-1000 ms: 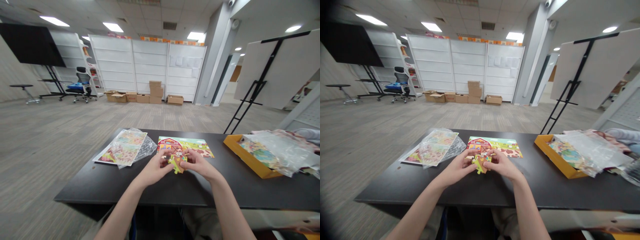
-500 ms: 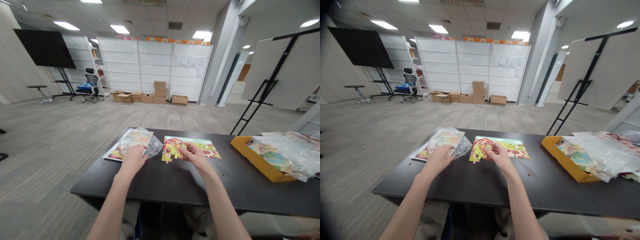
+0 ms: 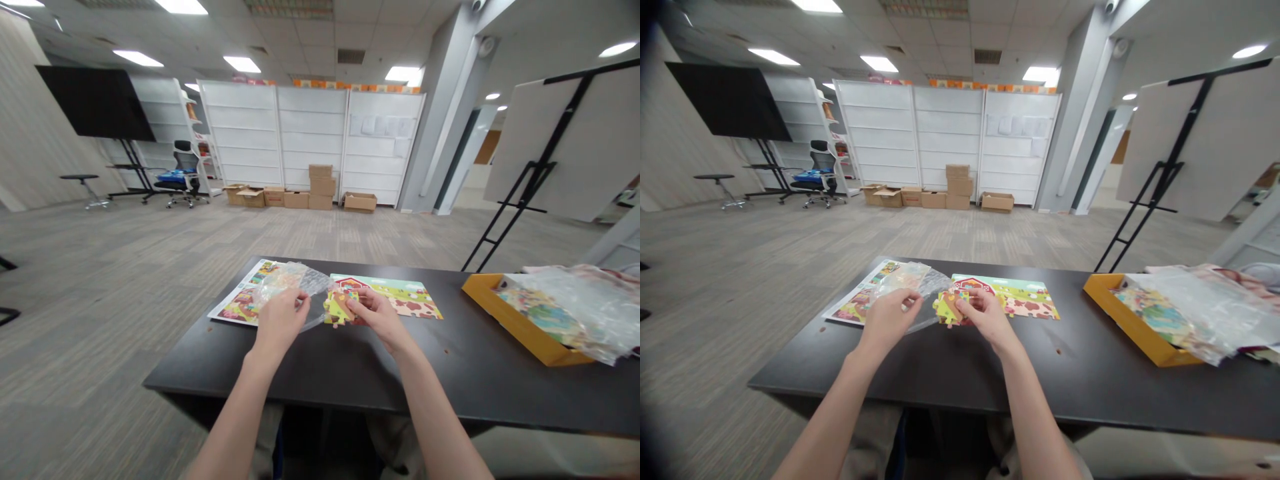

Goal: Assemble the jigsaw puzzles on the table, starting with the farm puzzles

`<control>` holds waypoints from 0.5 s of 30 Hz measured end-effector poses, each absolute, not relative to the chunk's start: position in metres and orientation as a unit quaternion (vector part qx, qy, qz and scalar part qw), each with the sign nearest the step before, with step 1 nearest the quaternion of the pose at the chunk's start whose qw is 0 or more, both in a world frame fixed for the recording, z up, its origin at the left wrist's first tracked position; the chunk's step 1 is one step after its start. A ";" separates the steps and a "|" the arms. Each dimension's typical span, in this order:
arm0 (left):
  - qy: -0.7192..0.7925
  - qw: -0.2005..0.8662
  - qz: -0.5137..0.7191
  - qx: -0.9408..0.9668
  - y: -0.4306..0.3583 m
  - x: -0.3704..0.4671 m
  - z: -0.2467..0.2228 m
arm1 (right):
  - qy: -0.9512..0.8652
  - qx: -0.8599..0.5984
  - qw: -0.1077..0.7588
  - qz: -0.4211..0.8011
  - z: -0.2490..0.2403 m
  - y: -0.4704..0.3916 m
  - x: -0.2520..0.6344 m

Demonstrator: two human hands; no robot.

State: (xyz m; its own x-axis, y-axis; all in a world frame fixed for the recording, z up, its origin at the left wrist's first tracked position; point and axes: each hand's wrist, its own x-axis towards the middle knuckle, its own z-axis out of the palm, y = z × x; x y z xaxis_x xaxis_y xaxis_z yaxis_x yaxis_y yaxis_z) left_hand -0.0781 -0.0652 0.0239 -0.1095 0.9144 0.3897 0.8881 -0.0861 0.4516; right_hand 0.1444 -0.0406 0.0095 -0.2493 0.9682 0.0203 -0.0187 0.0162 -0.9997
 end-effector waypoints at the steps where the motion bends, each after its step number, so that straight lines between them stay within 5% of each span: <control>1: 0.656 0.029 0.355 0.665 -0.065 -0.072 0.023 | -0.572 -0.421 0.434 0.555 0.007 -0.040 0.143; 5: 0.587 0.084 0.457 0.663 -0.063 -0.053 0.019 | -0.621 -0.446 0.421 0.488 -0.006 -0.034 0.140; 11: 0.512 0.199 0.439 0.711 -0.068 -0.035 0.021 | -0.677 -0.466 0.436 0.367 -0.010 -0.029 0.135; 15: 0.503 0.280 0.504 0.643 -0.068 -0.040 0.022 | -0.704 -0.429 0.393 0.408 -0.016 -0.026 0.116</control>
State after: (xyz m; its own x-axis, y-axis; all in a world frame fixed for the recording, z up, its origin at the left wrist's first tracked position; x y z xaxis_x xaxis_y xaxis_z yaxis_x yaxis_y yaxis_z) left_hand -0.0400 -0.0676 0.0221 -0.0154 0.9302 0.3667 0.3645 -0.3362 0.8684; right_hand 0.1159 -0.0261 -0.0160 -0.3227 0.9245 0.2029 0.2833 0.2989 -0.9113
